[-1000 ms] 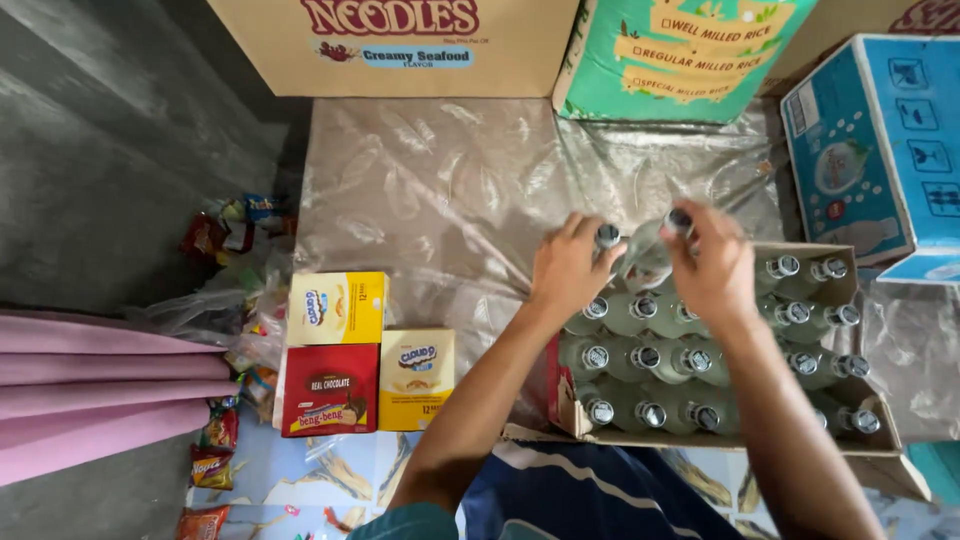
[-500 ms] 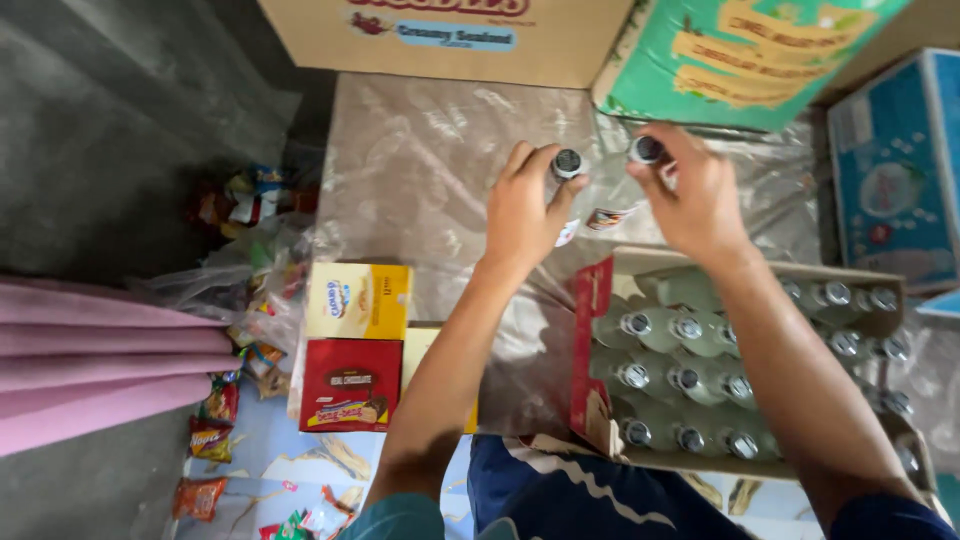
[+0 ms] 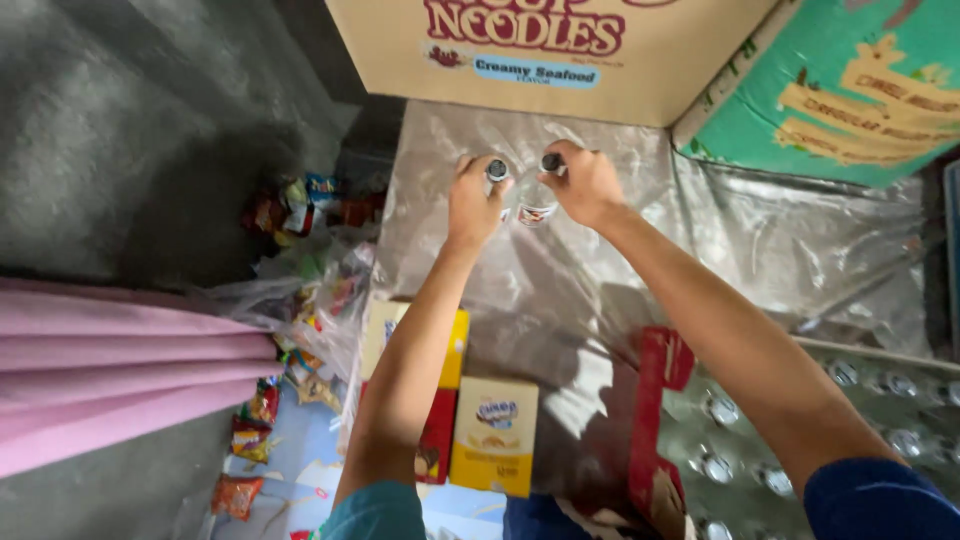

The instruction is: Unboxing glass gin bottles from a cardboard carton and arranging them on a surface.

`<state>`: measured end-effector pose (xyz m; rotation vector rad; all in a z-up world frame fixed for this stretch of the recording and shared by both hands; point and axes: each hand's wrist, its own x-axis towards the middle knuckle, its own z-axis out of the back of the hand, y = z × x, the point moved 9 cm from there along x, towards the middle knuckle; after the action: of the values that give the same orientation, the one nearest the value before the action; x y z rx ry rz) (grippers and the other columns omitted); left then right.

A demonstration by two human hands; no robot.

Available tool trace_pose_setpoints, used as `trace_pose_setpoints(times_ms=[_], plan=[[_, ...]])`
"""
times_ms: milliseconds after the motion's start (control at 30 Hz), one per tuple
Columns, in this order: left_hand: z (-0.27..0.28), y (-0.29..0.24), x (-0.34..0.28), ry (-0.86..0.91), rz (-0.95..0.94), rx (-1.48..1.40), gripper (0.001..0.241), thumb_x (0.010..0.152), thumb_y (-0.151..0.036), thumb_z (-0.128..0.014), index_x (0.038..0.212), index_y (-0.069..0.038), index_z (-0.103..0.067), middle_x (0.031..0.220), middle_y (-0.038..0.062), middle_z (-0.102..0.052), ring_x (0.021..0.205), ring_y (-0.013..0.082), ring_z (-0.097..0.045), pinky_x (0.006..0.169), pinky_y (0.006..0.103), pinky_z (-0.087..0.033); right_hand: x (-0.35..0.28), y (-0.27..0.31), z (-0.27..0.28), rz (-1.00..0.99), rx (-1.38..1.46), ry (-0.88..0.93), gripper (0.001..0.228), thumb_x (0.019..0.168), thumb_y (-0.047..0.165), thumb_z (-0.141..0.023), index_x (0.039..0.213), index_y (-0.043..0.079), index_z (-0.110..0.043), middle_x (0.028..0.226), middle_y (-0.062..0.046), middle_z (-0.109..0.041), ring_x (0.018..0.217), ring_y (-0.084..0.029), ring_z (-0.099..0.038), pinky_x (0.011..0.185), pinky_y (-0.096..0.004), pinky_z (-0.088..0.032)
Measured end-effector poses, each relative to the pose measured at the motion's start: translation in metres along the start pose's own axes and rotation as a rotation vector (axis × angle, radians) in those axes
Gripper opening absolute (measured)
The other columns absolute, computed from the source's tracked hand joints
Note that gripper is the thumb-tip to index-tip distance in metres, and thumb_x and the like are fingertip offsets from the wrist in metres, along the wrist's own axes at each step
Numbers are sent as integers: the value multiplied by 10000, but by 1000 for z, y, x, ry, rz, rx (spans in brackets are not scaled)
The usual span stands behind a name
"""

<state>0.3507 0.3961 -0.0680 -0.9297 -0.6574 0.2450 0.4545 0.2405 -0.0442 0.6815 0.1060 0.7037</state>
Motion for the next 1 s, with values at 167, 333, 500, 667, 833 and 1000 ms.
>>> trace_pose_setpoints(times_ms=[167, 333, 500, 667, 833, 1000], plan=[[4, 48, 48, -61, -26, 28, 339, 786, -31, -809, 1098, -13, -679, 1048, 184, -638, 1014, 397, -630, 877, 449, -507, 51, 10, -23, 19, 19, -15, 328, 872, 240, -806, 1133, 83, -684, 926, -156, -753, 830, -333, -736, 754, -447, -564], [0, 83, 81, -73, -25, 3, 320, 843, -2, -769, 1146, -10, -665, 1067, 182, -633, 1034, 391, -636, 906, 452, -508, 83, 5, -36, 73, 10, -96, 330, 865, 217, -812, 1142, 85, -691, 976, -148, -765, 876, -358, -725, 757, -470, -553], [6, 83, 105, -89, -165, -67, 388, 812, 30, -759, 1174, 0, -622, 1153, 181, -638, 1107, 396, -627, 955, 444, -498, 107, -1, -49, -5, 65, -88, 360, 862, 245, -804, 1157, 89, -670, 975, -146, -753, 842, -340, -744, 755, -465, -568], [6, 106, 122, -52, -79, -55, 381, 846, 26, -754, 1207, 0, -633, 1130, 170, -638, 1091, 375, -632, 951, 428, -502, 122, 14, -48, 35, 1, -120, 370, 877, 254, -802, 1179, 86, -668, 951, -173, -751, 869, -404, -707, 754, -496, -547], [10, 126, 137, -108, -92, 52, 418, 820, -12, -807, 1209, -4, -654, 1107, 171, -663, 1064, 381, -625, 926, 435, -493, 142, 8, -55, 18, -23, -144, 373, 881, 274, -805, 1180, 95, -673, 961, -187, -745, 891, -418, -702, 783, -510, -542], [7, 122, 136, -125, -63, -26, 507, 719, -23, -865, 1189, -21, -676, 1132, 166, -698, 1061, 352, -669, 947, 411, -515, 148, 1, -61, -4, -22, -181, 397, 872, 245, -808, 1211, 100, -661, 1043, -186, -746, 959, -430, -690, 817, -525, -535]])
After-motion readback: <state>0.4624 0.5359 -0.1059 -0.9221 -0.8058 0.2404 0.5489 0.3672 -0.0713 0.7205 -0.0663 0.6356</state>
